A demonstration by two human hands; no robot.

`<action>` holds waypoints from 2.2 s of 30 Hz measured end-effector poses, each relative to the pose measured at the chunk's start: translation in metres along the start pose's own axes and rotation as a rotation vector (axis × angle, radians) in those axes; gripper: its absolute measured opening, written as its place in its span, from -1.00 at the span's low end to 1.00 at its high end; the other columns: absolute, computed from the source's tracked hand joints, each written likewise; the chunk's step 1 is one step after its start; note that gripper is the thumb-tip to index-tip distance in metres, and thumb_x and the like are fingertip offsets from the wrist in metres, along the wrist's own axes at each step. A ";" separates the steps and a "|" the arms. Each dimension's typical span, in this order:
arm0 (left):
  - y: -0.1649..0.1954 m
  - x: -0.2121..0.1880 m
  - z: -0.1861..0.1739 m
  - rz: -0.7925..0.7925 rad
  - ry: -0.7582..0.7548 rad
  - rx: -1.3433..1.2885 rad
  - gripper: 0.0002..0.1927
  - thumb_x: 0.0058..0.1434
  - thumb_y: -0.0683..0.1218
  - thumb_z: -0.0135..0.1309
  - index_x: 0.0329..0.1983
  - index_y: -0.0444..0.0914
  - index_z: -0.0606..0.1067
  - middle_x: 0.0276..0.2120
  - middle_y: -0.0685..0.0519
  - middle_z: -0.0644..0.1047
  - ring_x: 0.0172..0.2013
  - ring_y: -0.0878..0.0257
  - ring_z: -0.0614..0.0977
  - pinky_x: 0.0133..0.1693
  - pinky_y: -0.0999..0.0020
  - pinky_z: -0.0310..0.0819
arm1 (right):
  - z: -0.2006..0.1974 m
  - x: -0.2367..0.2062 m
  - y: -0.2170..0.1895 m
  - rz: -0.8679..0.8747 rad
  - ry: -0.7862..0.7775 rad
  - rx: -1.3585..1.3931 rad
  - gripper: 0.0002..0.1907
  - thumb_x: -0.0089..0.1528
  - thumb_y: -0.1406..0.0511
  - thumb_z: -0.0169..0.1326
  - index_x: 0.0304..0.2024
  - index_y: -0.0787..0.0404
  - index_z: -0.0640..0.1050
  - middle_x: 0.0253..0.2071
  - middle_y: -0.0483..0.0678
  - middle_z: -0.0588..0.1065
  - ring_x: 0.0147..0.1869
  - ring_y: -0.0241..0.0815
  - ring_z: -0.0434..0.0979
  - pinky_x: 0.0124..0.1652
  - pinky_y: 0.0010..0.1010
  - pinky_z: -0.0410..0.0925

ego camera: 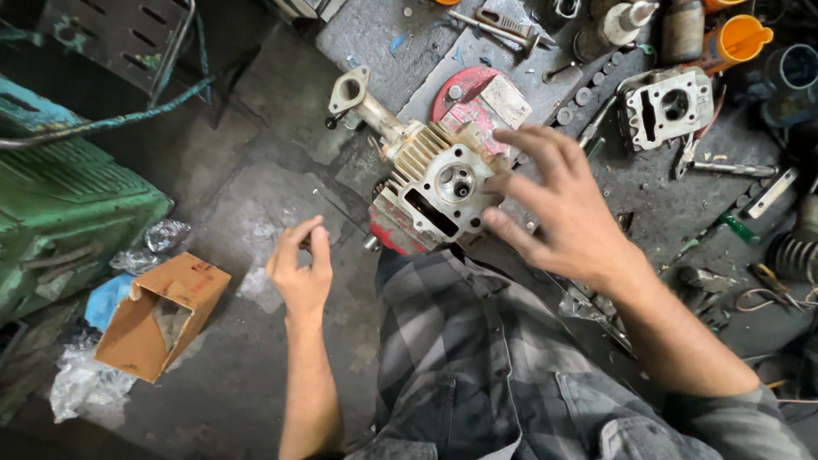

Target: The person works on a small engine cylinder clamped in a bench vise, using a socket wrench to tighten a fastener on the cylinder head. They then handle the cylinder, fit a piston into the bore by hand, and press it into place while steadying the part on the workbench.

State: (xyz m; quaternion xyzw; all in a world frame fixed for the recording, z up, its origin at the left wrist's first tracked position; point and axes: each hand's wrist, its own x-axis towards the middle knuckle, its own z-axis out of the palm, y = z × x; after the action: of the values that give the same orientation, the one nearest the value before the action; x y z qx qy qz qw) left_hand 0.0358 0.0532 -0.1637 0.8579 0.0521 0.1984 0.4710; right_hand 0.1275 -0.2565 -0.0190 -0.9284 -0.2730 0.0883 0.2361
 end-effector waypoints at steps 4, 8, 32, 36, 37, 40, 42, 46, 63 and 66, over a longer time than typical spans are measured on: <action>-0.002 0.019 0.015 0.109 0.043 -0.035 -0.89 0.34 -0.30 0.15 -0.09 -0.32 0.56 -0.33 -0.02 0.61 -0.34 0.17 0.66 -0.25 0.30 0.54 | 0.013 0.000 -0.009 -0.139 0.026 -0.121 -0.57 0.17 0.07 0.21 0.03 0.08 0.57 0.41 0.22 0.20 0.50 0.33 0.03 0.37 0.26 -0.03; 0.000 0.033 0.038 0.221 0.075 -0.097 -0.88 0.36 -0.32 0.12 -0.07 -0.32 0.52 -0.28 -0.06 0.61 -0.27 0.13 0.66 -0.19 0.26 0.57 | 0.011 -0.017 0.009 0.057 0.279 0.120 -0.78 0.24 0.32 0.19 -0.09 0.14 0.49 0.23 0.09 0.43 0.31 0.16 0.39 0.24 0.01 0.27; 0.131 0.108 0.066 0.301 -0.632 -0.493 -0.60 0.22 -0.24 0.17 0.13 -0.36 0.45 0.01 -0.17 0.59 0.03 -0.04 0.64 0.09 0.13 0.51 | -0.030 0.000 0.065 0.133 0.360 0.673 -0.86 0.14 0.42 0.28 -0.23 0.25 0.64 -0.26 -0.05 0.64 -0.16 -0.22 0.68 -0.08 -0.39 0.52; 0.177 0.125 0.094 0.282 -0.839 -0.277 -0.56 0.10 -0.12 0.30 0.07 -0.27 0.53 -0.05 -0.14 0.57 -0.14 0.06 0.65 -0.11 0.23 0.55 | -0.044 -0.024 0.050 0.034 0.357 0.595 -0.80 0.11 0.42 0.29 -0.20 0.25 0.62 -0.21 -0.02 0.62 -0.06 -0.08 0.65 -0.05 -0.31 0.50; 0.184 0.126 0.100 0.304 -0.881 -0.249 -0.58 0.13 -0.11 0.29 0.06 -0.25 0.54 -0.07 -0.13 0.59 -0.12 0.05 0.66 -0.11 0.22 0.55 | -0.046 -0.032 0.051 0.028 0.347 0.611 -0.80 0.12 0.42 0.29 -0.19 0.25 0.62 -0.20 -0.03 0.62 -0.05 -0.07 0.66 -0.04 -0.30 0.50; 0.199 0.117 0.117 0.357 -1.014 -0.164 -0.65 0.20 -0.09 0.26 0.05 -0.21 0.55 -0.09 -0.09 0.64 -0.15 0.04 0.69 -0.16 0.25 0.56 | -0.049 -0.059 0.052 0.012 0.337 0.624 -0.82 0.14 0.43 0.27 -0.19 0.25 0.63 -0.22 0.00 0.59 -0.06 -0.02 0.63 -0.08 -0.26 0.49; 0.209 0.104 0.127 0.255 -1.116 -0.084 -0.59 0.20 -0.08 0.23 0.13 -0.17 0.52 -0.12 -0.05 0.66 -0.26 0.05 0.69 -0.23 0.25 0.55 | -0.049 -0.077 0.054 0.014 0.330 0.607 -0.84 0.15 0.43 0.27 -0.21 0.26 0.62 -0.23 0.03 0.57 -0.09 0.01 0.61 -0.11 -0.23 0.47; 0.226 0.082 0.138 0.132 -1.166 -0.050 -0.51 0.19 -0.10 0.18 0.23 -0.15 0.50 -0.22 -0.01 0.68 -0.35 0.08 0.69 -0.27 0.27 0.53 | -0.059 -0.124 0.078 0.042 0.340 0.611 -0.86 0.16 0.42 0.26 -0.23 0.25 0.59 -0.26 0.02 0.58 -0.14 -0.02 0.62 -0.13 -0.25 0.47; 0.229 -0.009 0.122 0.289 -0.708 -0.282 -0.80 0.16 -0.30 0.20 -0.13 -0.36 0.61 -0.34 -0.03 0.68 -0.30 0.24 0.73 -0.16 0.40 0.58 | -0.113 -0.229 0.452 0.683 0.467 -0.218 0.08 0.01 0.09 0.47 0.44 0.21 0.19 0.14 0.34 0.42 0.20 0.40 0.38 0.12 0.07 0.28; 0.220 -0.024 0.117 0.225 -0.638 -0.283 -0.80 0.17 -0.32 0.19 -0.12 -0.37 0.59 -0.32 -0.06 0.67 -0.30 0.25 0.74 -0.16 0.42 0.59 | -0.114 -0.223 0.455 0.840 0.438 -0.068 0.22 -0.01 0.08 0.50 0.52 0.15 0.06 0.06 0.39 0.44 0.16 0.40 0.42 0.15 0.04 0.31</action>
State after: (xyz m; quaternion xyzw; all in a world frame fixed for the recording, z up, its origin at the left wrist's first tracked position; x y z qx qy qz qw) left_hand 0.0382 -0.1668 -0.0445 0.8034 -0.2202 -0.0233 0.5527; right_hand 0.1866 -0.7600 -0.1330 -0.9624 0.1796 -0.0309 0.2015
